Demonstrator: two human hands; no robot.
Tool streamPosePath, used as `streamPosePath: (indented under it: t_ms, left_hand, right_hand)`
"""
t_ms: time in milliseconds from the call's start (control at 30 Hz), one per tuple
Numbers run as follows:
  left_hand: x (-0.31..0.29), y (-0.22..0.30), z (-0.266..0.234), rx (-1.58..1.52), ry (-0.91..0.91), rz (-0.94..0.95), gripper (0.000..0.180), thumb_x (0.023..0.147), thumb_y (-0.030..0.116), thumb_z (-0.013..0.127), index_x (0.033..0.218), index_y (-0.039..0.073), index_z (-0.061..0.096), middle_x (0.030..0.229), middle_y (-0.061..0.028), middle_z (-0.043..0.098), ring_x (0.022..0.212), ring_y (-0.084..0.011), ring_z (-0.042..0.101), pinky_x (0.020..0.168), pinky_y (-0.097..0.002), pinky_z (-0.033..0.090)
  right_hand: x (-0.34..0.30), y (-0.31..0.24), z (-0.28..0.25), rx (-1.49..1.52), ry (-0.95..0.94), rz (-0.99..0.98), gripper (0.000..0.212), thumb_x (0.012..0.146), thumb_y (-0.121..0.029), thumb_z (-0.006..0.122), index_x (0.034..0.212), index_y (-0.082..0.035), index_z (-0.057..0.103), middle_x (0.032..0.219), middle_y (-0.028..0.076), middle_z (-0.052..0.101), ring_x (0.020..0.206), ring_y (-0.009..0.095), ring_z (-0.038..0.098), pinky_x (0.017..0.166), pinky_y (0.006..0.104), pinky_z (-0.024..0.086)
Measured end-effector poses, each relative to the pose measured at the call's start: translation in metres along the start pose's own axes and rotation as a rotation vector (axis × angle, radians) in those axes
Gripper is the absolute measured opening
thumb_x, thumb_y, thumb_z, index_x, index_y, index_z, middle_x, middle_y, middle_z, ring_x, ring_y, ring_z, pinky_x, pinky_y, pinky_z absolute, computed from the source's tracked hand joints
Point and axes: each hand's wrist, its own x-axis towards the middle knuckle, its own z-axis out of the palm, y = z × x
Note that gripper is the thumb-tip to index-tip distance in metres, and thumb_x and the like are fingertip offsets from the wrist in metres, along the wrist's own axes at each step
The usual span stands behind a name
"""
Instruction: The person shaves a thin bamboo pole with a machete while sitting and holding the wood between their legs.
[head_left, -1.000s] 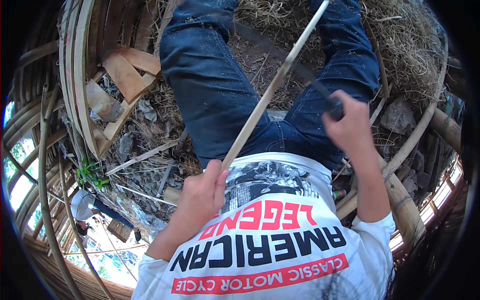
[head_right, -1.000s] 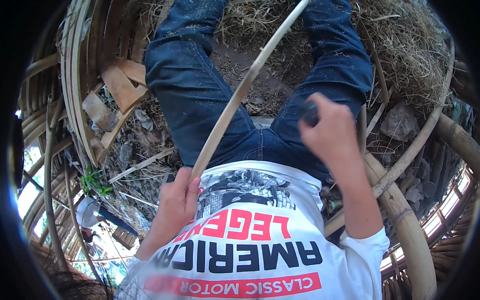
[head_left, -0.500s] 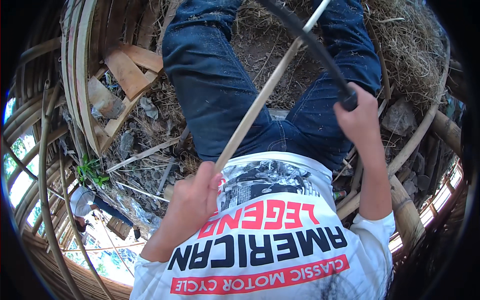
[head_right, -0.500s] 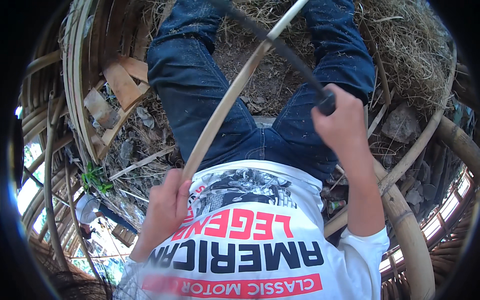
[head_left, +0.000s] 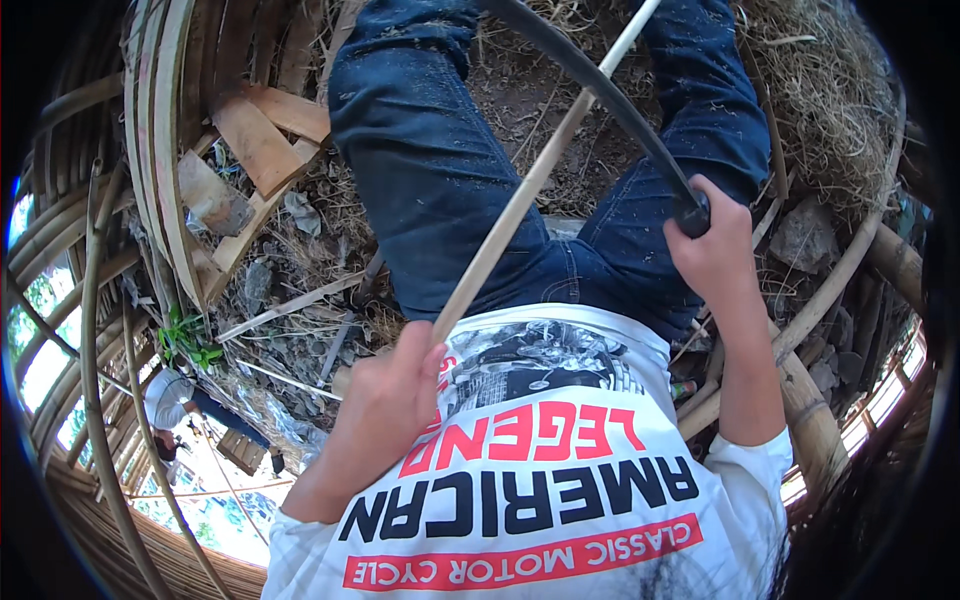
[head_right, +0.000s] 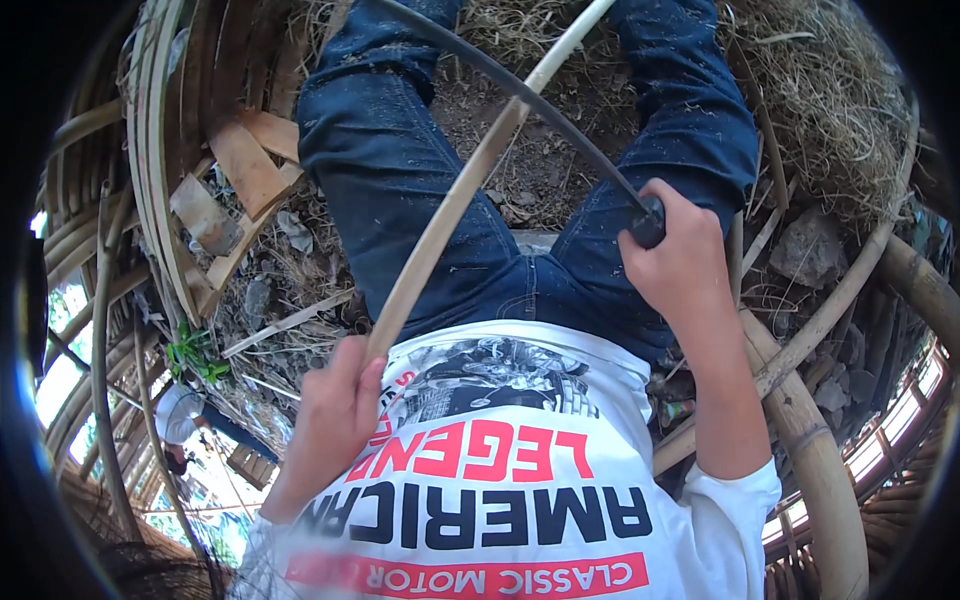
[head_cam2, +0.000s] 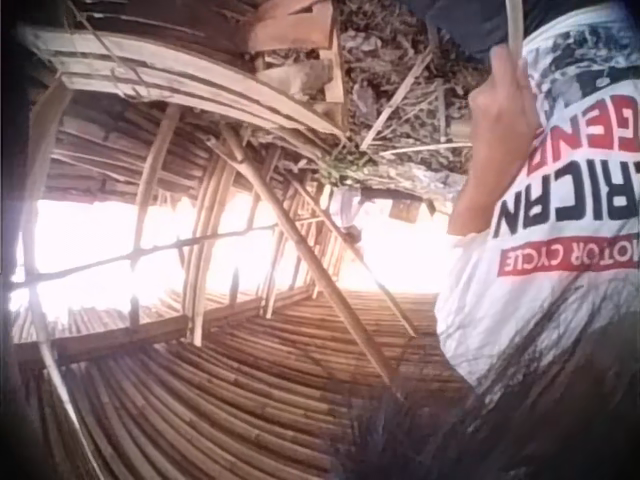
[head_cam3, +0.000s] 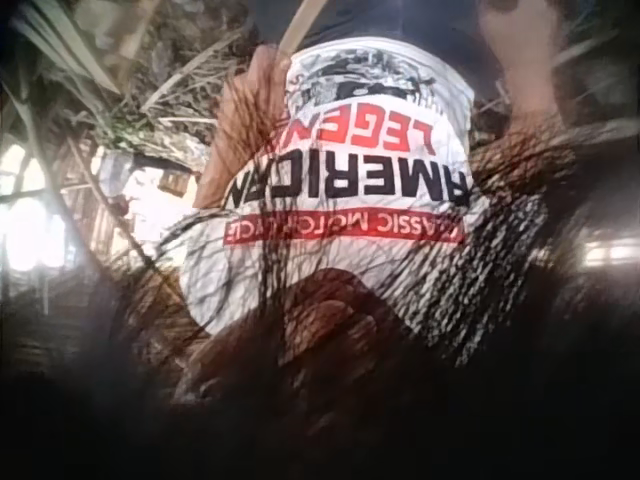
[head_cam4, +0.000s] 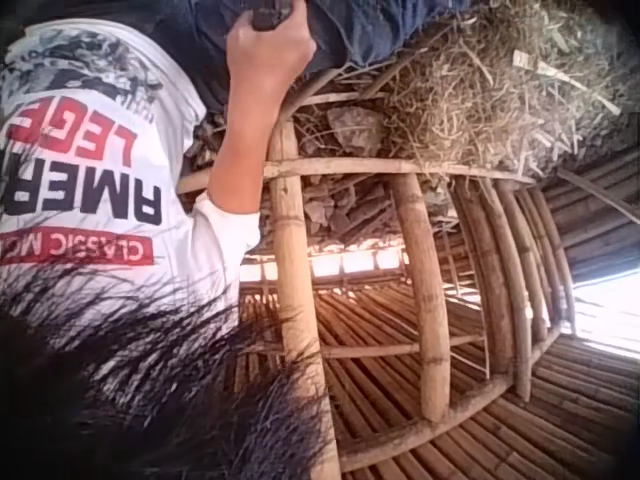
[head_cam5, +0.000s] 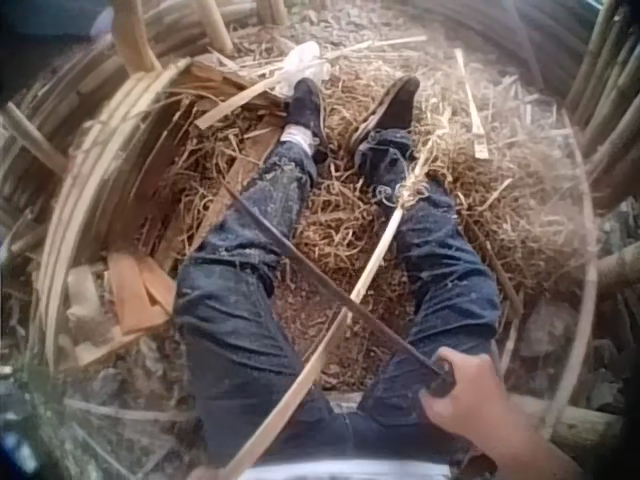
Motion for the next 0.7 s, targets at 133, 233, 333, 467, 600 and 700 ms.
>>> streamPosePath:
  t_ms: [133, 233, 333, 467, 600, 700]
  left_hand:
    - [0.008, 0.003, 0.003, -0.060, 0.008, 0.043, 0.011, 0.095, 0.008, 0.057, 0.091, 0.002, 0.047, 0.055, -0.0162, 0.052, 0.049, -0.0360, 0.057, 0.045, -0.0448, 0.041]
    - [0.004, 0.000, 0.001, -0.052, -0.013, -0.002, 0.011, 0.095, 0.008, 0.057, 0.092, 0.002, 0.048, 0.057, -0.0169, 0.054, 0.051, -0.0366, 0.058, 0.045, -0.0448, 0.041]
    - [-0.001, 0.001, 0.002, -0.071, 0.011, 0.012, 0.011, 0.095, 0.008, 0.057, 0.093, 0.002, 0.049, 0.058, -0.0177, 0.055, 0.052, -0.0371, 0.058, 0.046, -0.0449, 0.041]
    - [0.003, 0.001, 0.000, -0.066, 0.023, 0.052, 0.011, 0.095, 0.009, 0.058, 0.094, 0.002, 0.049, 0.059, -0.0181, 0.055, 0.052, -0.0374, 0.058, 0.046, -0.0448, 0.041]
    - [0.002, 0.002, 0.000, -0.074, 0.002, 0.050, 0.012, 0.095, 0.010, 0.058, 0.095, 0.002, 0.050, 0.059, -0.0186, 0.055, 0.053, -0.0378, 0.058, 0.046, -0.0454, 0.041]
    - [0.001, 0.001, -0.003, -0.081, 0.000, 0.018, 0.011, 0.095, 0.010, 0.058, 0.095, 0.002, 0.050, 0.058, -0.0183, 0.054, 0.052, -0.0377, 0.058, 0.047, -0.0457, 0.041]
  right_hand:
    - [-0.032, -0.019, 0.014, 0.060, -0.024, -0.064, 0.016, 0.072, -0.004, 0.067, 0.084, -0.002, 0.057, 0.065, 0.020, 0.061, 0.065, 0.040, 0.064, 0.058, 0.0461, 0.048]
    - [-0.042, -0.022, 0.022, 0.065, -0.104, -0.203, 0.019, 0.069, -0.004, 0.070, 0.084, -0.004, 0.057, 0.066, 0.017, 0.061, 0.063, 0.038, 0.064, 0.059, 0.0448, 0.048]
    - [-0.039, -0.021, 0.016, 0.015, -0.126, -0.260, 0.023, 0.067, -0.005, 0.072, 0.084, -0.005, 0.057, 0.066, 0.014, 0.061, 0.062, 0.035, 0.063, 0.058, 0.0429, 0.048]
    - [-0.037, -0.017, 0.008, -0.038, -0.103, -0.239, 0.025, 0.065, -0.006, 0.073, 0.084, -0.006, 0.058, 0.068, 0.013, 0.063, 0.065, 0.033, 0.064, 0.058, 0.0403, 0.048]
    - [-0.040, -0.012, 0.005, -0.025, -0.108, -0.220, 0.024, 0.064, -0.005, 0.073, 0.085, -0.006, 0.061, 0.068, 0.015, 0.063, 0.064, 0.034, 0.064, 0.058, 0.0398, 0.048]
    - [-0.040, -0.013, 0.003, 0.013, -0.168, -0.146, 0.023, 0.065, -0.005, 0.072, 0.085, -0.005, 0.061, 0.065, 0.016, 0.061, 0.063, 0.035, 0.065, 0.058, 0.0399, 0.048]
